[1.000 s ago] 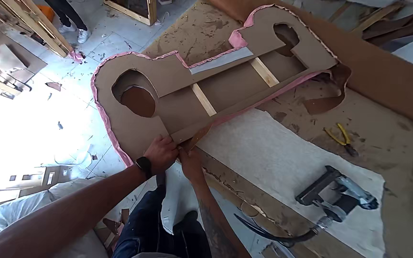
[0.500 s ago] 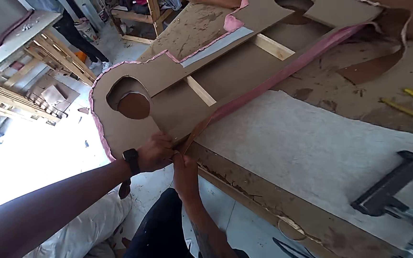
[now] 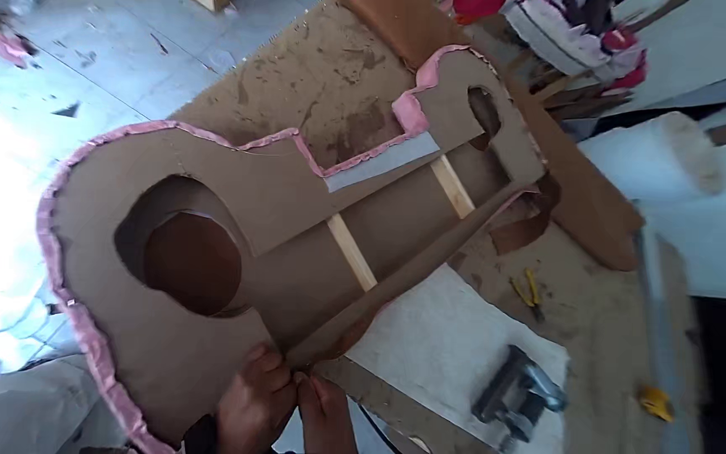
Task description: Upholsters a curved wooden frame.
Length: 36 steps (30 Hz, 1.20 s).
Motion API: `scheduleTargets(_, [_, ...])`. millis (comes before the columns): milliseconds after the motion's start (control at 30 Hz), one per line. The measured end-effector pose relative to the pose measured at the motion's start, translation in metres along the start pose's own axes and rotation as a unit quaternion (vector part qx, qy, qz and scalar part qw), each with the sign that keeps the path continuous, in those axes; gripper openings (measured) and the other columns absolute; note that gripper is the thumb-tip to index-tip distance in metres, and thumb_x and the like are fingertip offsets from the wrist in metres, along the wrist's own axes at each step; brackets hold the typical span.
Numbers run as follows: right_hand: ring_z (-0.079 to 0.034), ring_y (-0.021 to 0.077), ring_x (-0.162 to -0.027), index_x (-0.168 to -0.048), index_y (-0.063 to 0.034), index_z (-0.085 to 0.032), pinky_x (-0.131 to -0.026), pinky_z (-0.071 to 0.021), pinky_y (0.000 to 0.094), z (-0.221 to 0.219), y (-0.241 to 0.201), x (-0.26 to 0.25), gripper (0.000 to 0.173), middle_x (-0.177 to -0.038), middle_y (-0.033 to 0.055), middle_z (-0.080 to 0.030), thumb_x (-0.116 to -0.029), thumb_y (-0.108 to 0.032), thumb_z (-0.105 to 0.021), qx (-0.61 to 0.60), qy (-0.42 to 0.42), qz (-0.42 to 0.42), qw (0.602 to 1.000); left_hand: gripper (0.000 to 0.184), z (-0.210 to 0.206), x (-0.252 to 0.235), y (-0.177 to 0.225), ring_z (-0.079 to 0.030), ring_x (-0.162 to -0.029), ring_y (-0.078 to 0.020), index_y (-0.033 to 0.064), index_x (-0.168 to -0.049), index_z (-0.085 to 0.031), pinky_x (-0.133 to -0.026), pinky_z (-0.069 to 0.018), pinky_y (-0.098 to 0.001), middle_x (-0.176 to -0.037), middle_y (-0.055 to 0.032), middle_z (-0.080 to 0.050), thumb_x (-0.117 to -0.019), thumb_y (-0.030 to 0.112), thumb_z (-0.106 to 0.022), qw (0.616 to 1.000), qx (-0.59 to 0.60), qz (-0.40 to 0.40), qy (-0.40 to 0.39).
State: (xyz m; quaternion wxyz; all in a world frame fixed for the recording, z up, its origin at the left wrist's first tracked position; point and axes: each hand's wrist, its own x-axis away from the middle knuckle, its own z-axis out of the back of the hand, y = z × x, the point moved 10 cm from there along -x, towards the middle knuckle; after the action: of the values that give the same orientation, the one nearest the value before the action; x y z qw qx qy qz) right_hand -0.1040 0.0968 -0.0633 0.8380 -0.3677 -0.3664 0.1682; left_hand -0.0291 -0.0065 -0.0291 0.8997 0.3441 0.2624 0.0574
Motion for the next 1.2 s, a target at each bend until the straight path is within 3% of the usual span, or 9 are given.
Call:
scheduleTargets(167, [-0.051, 0.0089, -0.055, -0.09, -0.0048, -0.067, -0.053, -0.0462, 0.0306, 0.039, 0.016, 0.0, 0.034, -0.065, -0.0015, -0.055, -0.1071, -0.027, -0.048, -0.093, 0.008, 0.016, 0.995, 0.036, 0.005, -0.006, -0.005, -0.057, -0.071, -0.019, 0.0134, -0.063, -0.055, -0.075, -0.0463, -0.0376, -0.063, -0.0001, -0.053, -0.0966, 0.021, -0.064, 0.999, 0.014, 0.041, 0.028])
scheduleTargets(267, [-0.068, 0.0154, -0.075, -0.117, 0.0024, -0.065, -0.069, -0.0613, 0.0379, 0.193, 0.085, 0.027, 0.032, -0.088, 0.0076, -0.069, -0.1073, -0.024, -0.049, -0.004, 0.232, -0.042, 0.972, 0.036, 0.007, -0.008, -0.005, -0.058, -0.071, -0.0194, 0.0121, -0.064, -0.057, -0.076, -0.0483, -0.038, -0.063, -0.0008, -0.053, -0.0973, 0.023, -0.066, 0.998, -0.001, 0.063, 0.023])
scheduleTargets(367, [-0.066, 0.0343, -0.093, -0.125, 0.0074, -0.06, -0.083, -0.0554, 0.0558, 0.357, 0.199, 0.077, 0.051, -0.105, 0.0241, -0.067, -0.1028, -0.038, -0.057, 0.144, 0.405, -0.133, 0.893, 0.038, 0.01, -0.005, -0.002, -0.059, -0.072, -0.019, 0.0119, -0.062, -0.058, -0.077, -0.0494, -0.0381, -0.062, -0.0006, -0.054, -0.0973, 0.025, -0.066, 0.995, -0.02, 0.091, 0.022])
scheduleTargets(467, [-0.064, 0.0425, -0.106, -0.14, 0.0092, -0.048, -0.092, -0.052, 0.0606, 0.415, 0.294, 0.087, 0.08, -0.12, 0.032, -0.063, -0.0935, -0.053, -0.069, 0.112, 0.431, -0.236, 0.864, 0.043, 0.011, 0.0, -0.001, -0.06, -0.071, -0.0187, 0.0122, -0.059, -0.055, -0.075, -0.0486, -0.0381, -0.061, -0.0003, -0.055, -0.0971, 0.026, -0.067, 0.993, -0.052, 0.105, 0.028])
scheduleTargets(667, [-0.064, 0.0223, -0.076, -0.122, -0.001, -0.064, -0.066, -0.055, 0.0444, 0.443, 0.346, 0.06, 0.049, -0.097, 0.0152, -0.068, -0.093, -0.04, -0.073, 0.021, 0.377, -0.257, 0.89, 0.039, 0.013, 0.001, -0.001, -0.059, -0.076, -0.0205, 0.0117, -0.06, -0.059, -0.074, -0.0428, -0.0403, -0.066, -0.0008, -0.06, -0.0951, 0.025, -0.069, 0.985, -0.106, 0.135, 0.035])
scheduleTargets(833, [-0.074, 0.0211, -0.08, -0.131, 0.0011, -0.042, -0.069, -0.064, 0.0379, 0.414, 0.244, 0.075, 0.048, -0.098, 0.0117, -0.07, -0.0891, -0.001, -0.066, -0.159, 0.365, -0.055, 0.916, 0.042, 0.011, 0.003, 0.0, -0.056, -0.073, -0.0211, 0.0114, -0.058, -0.056, -0.073, -0.0415, -0.0408, -0.062, -0.0006, -0.055, -0.0963, 0.024, -0.067, 0.98, -0.13, 0.143, 0.045])
scheduleTargets(967, [-0.061, 0.0113, -0.048, -0.116, -0.0011, -0.061, -0.048, -0.0579, 0.0324, 0.329, 0.087, 0.087, 0.026, -0.061, -0.0036, -0.062, -0.107, -0.019, -0.045, -0.059, 0.257, 0.086, 0.961, 0.041, 0.01, 0.004, -0.002, -0.055, -0.072, -0.0209, 0.0112, -0.059, -0.057, -0.072, -0.0416, -0.0401, -0.062, -0.0005, -0.054, -0.097, 0.023, -0.066, 0.981, -0.122, 0.145, 0.047])
scheduleTargets(1100, [-0.063, 0.0199, -0.054, -0.118, -0.0055, -0.065, -0.05, -0.0575, 0.0383, 0.185, 0.008, 0.078, 0.028, -0.083, 0.0078, -0.071, -0.1013, -0.027, -0.061, 0.004, 0.07, 0.083, 0.994, 0.042, 0.01, 0.003, -0.003, -0.056, -0.073, -0.022, 0.0111, -0.059, -0.056, -0.072, -0.042, -0.0408, -0.062, -0.0015, -0.055, -0.0975, 0.023, -0.066, 0.983, -0.108, 0.14, 0.052])
scheduleTargets(1200, [-0.065, 0.014, -0.056, -0.107, -0.0152, -0.071, -0.051, -0.0588, 0.0342, 0.113, -0.008, 0.068, 0.019, -0.075, -0.0016, -0.069, -0.097, -0.031, -0.066, 0.066, 0.001, 0.082, 0.994, 0.044, 0.011, 0.002, -0.004, -0.054, -0.072, -0.0232, 0.0103, -0.059, -0.055, -0.074, -0.041, -0.0419, -0.062, -0.0028, -0.053, -0.099, 0.025, -0.065, 0.983, -0.108, 0.138, 0.053])
